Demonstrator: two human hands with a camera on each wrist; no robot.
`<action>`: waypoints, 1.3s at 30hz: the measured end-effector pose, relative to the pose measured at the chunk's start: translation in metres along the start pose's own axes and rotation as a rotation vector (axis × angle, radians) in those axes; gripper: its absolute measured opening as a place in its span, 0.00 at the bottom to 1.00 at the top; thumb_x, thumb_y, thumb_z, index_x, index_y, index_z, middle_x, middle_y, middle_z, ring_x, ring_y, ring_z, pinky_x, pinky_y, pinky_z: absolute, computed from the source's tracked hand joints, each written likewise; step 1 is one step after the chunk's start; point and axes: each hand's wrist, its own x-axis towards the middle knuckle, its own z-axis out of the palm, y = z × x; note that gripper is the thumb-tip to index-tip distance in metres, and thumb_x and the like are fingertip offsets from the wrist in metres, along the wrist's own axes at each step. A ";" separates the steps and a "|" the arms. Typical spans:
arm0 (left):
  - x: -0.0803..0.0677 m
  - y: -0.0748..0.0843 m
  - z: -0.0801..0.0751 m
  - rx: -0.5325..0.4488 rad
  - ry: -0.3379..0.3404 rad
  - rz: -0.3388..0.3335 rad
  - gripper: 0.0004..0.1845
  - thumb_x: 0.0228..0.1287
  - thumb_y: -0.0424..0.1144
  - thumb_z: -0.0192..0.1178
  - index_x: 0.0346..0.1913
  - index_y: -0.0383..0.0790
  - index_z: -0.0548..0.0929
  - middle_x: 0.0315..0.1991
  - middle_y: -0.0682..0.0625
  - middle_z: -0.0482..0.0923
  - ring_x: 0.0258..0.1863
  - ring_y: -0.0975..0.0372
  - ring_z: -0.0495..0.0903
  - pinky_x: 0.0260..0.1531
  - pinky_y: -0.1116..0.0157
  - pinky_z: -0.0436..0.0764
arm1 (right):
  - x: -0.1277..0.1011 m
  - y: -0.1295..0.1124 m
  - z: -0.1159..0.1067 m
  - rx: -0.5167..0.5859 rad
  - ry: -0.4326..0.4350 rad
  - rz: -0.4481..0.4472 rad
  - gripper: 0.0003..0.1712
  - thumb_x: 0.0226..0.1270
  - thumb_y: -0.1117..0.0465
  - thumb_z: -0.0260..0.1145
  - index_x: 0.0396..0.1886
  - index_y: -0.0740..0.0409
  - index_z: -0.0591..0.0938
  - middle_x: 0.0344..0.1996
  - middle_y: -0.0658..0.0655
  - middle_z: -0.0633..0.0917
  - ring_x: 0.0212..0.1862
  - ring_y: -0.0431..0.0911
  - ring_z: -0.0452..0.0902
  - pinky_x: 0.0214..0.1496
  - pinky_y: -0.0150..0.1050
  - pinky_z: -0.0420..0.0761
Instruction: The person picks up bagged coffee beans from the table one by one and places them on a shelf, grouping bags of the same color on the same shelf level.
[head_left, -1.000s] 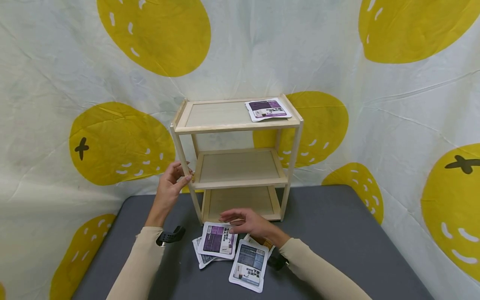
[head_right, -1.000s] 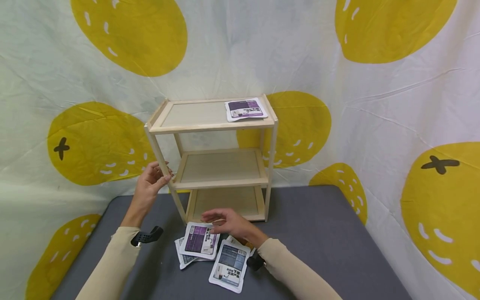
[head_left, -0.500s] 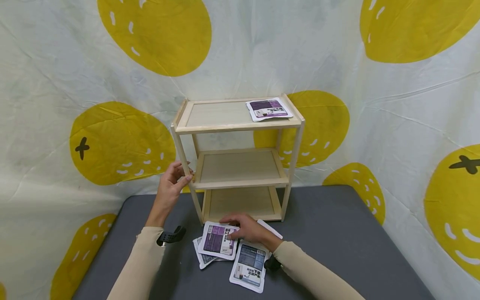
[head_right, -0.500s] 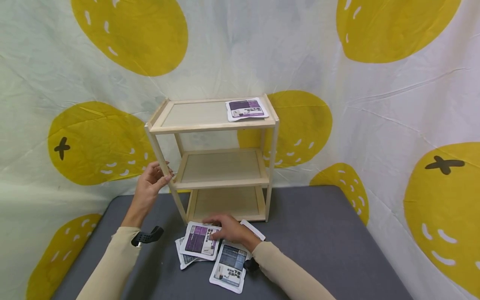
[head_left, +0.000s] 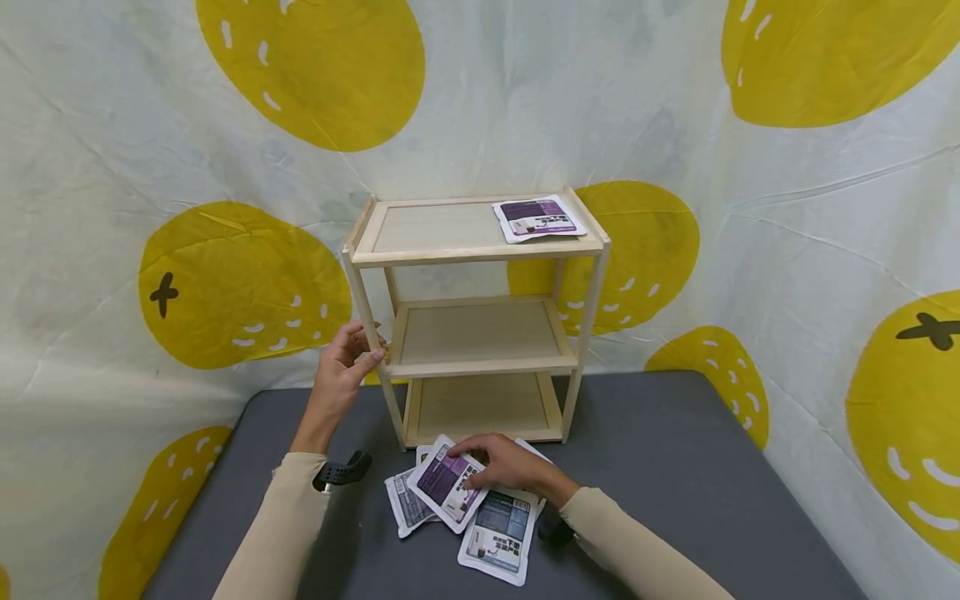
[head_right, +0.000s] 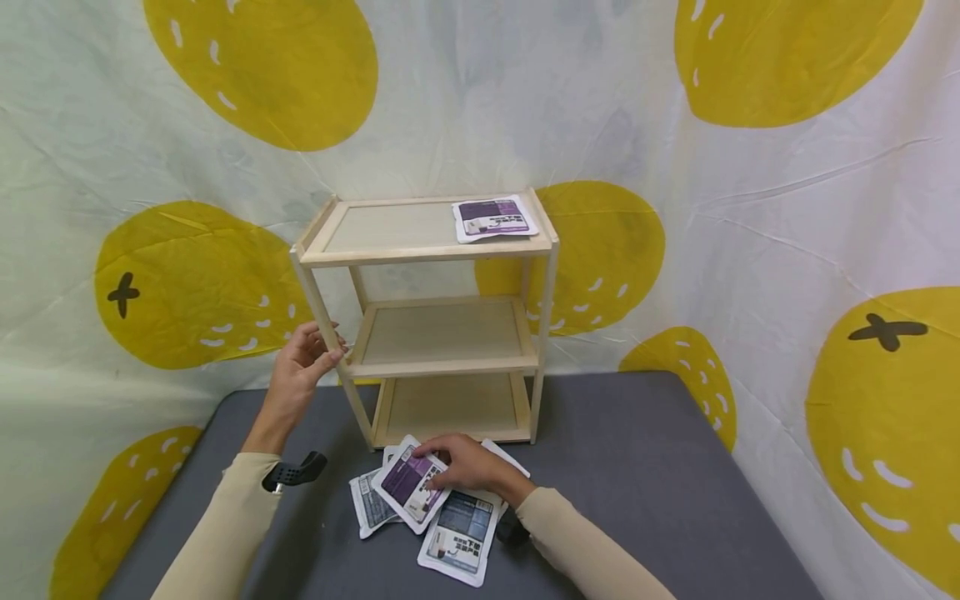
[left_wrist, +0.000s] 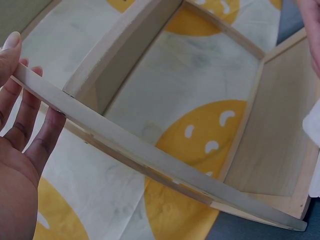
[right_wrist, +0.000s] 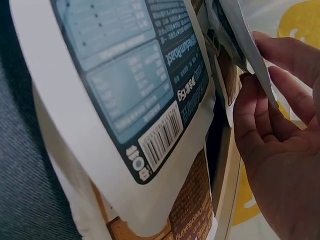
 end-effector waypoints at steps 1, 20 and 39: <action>0.000 0.000 0.000 0.001 0.000 0.000 0.23 0.70 0.28 0.62 0.64 0.28 0.71 0.48 0.30 0.78 0.45 0.58 0.79 0.47 0.70 0.81 | -0.001 -0.001 0.000 0.012 -0.002 0.006 0.29 0.59 0.67 0.77 0.62 0.53 0.83 0.60 0.51 0.83 0.55 0.44 0.76 0.59 0.39 0.76; 0.000 0.002 0.002 -0.006 0.004 -0.020 0.22 0.70 0.28 0.62 0.65 0.32 0.73 0.49 0.29 0.77 0.46 0.54 0.79 0.48 0.70 0.81 | -0.024 0.007 -0.011 -0.064 -0.021 -0.052 0.20 0.62 0.69 0.71 0.54 0.52 0.88 0.47 0.51 0.85 0.46 0.42 0.76 0.48 0.33 0.76; -0.002 0.002 0.002 0.002 0.013 -0.037 0.23 0.70 0.29 0.62 0.65 0.31 0.72 0.48 0.35 0.78 0.47 0.53 0.78 0.48 0.70 0.82 | -0.032 0.020 -0.017 0.208 -0.128 -0.018 0.25 0.66 0.71 0.67 0.64 0.58 0.82 0.52 0.55 0.87 0.41 0.38 0.81 0.42 0.30 0.80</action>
